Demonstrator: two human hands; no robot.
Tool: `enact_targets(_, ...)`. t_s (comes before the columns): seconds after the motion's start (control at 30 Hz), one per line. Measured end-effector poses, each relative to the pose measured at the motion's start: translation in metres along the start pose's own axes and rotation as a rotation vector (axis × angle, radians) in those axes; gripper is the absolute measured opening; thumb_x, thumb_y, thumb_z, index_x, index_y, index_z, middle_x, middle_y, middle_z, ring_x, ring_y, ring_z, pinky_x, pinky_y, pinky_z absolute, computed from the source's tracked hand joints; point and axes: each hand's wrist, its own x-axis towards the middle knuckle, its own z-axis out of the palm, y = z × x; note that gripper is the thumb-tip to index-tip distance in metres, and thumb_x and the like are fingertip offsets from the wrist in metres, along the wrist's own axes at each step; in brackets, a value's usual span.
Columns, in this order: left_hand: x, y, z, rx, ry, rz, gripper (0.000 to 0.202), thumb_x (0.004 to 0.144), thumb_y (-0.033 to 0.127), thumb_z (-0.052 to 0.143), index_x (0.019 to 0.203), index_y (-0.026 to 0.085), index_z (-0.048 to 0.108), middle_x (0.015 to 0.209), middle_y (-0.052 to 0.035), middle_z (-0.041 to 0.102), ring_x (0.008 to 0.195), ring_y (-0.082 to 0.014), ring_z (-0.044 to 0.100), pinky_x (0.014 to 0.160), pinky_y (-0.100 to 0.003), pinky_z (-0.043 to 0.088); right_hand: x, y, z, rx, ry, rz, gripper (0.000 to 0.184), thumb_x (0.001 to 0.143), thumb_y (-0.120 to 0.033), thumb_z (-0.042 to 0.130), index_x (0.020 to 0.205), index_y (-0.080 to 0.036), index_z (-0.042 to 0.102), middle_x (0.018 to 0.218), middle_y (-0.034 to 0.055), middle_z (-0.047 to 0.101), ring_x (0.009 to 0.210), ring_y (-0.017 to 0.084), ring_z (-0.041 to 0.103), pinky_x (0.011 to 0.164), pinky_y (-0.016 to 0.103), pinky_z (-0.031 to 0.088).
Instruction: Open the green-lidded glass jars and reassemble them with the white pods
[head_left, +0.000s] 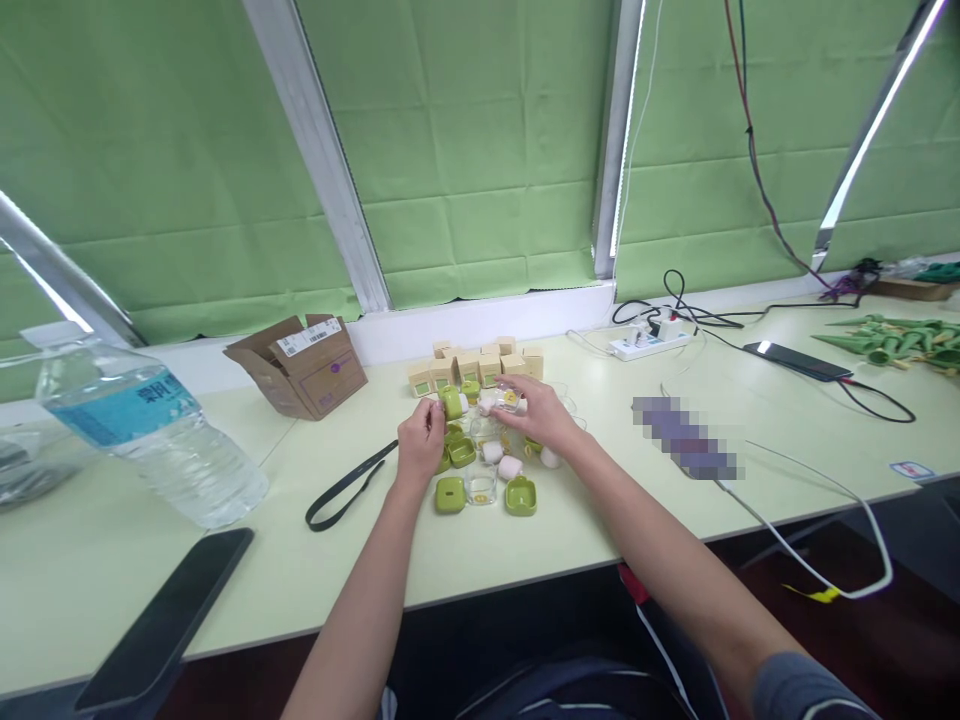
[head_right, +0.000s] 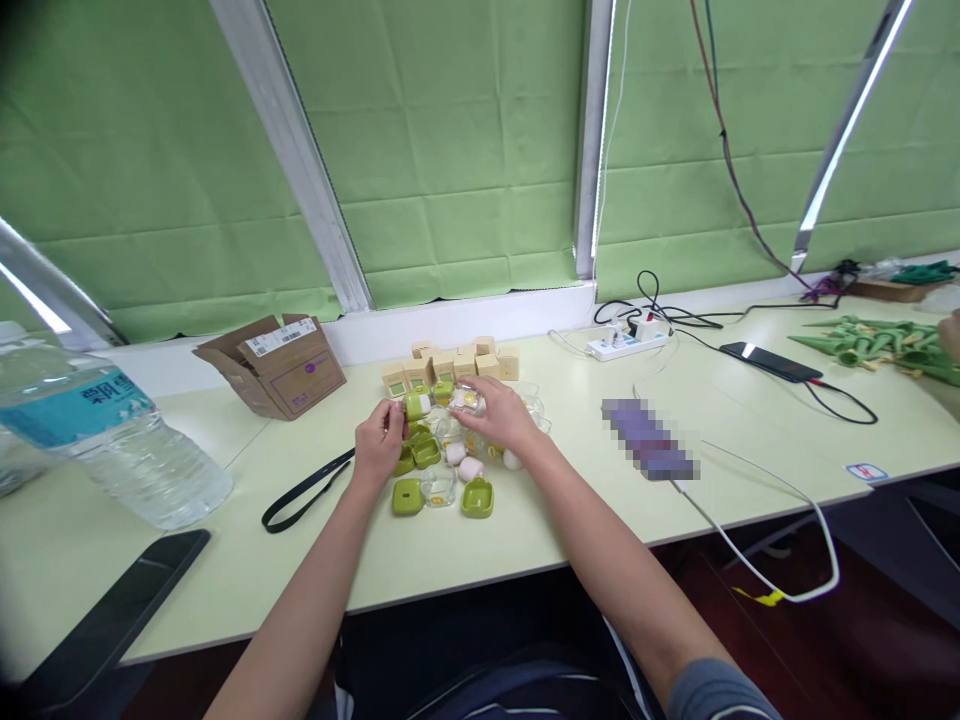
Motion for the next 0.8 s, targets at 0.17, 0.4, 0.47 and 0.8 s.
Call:
enact_targets(0.17,0.0,-0.001,0.002,0.029,-0.001,0.013,0.033,0.097,0.041,0.038,0.071,0.022,0.046,0.057,0.0031,0.053,0.052,-0.0125,0.046,0.058,-0.025,0.035,0.0,0.0,0.0,-0.001,0.009,0.01,0.05,0.083,-0.04,0.068,0.128,-0.023,0.058,0.121,0.0085,0.066,0.11,0.024,0.063,0.098,0.041,0.049)
enact_targets(0.4,-0.001,-0.001,0.002,0.031,-0.012,0.017,0.033,0.097,0.041,0.038,0.071,0.021,0.047,0.056,0.0033,0.053,0.052,-0.0122,0.046,0.057,-0.024,0.035,-0.001,-0.004,-0.001,-0.005,-0.006,0.029,0.049,0.084,-0.042,0.067,0.127,-0.023,0.058,0.122,0.0083,0.066,0.111,0.023,0.062,0.099,0.04,0.049)
enact_targets(0.47,-0.001,-0.001,0.002,0.038,-0.006,0.017,0.034,0.097,0.042,0.038,0.071,0.021,0.047,0.056,0.0033,0.052,0.052,-0.012,0.046,0.057,-0.024,0.035,0.0,-0.005,-0.002,-0.001,-0.016,0.035,0.048,0.084,-0.041,0.067,0.127,-0.023,0.058,0.122,0.0077,0.066,0.111,0.023,0.062,0.098,0.039,0.048)
enact_targets(0.8,0.0,-0.003,0.004,0.037,-0.002,0.03,0.034,0.097,0.041,0.038,0.07,0.021,0.045,0.055,0.0035,0.05,0.051,-0.0116,0.044,0.057,-0.024,0.034,-0.001,-0.015,-0.009,0.036,-0.083,0.042,0.026,0.084,-0.037,0.062,0.104,-0.021,0.055,0.102,0.004,0.067,0.089,0.02,0.062,0.081,0.033,0.047)
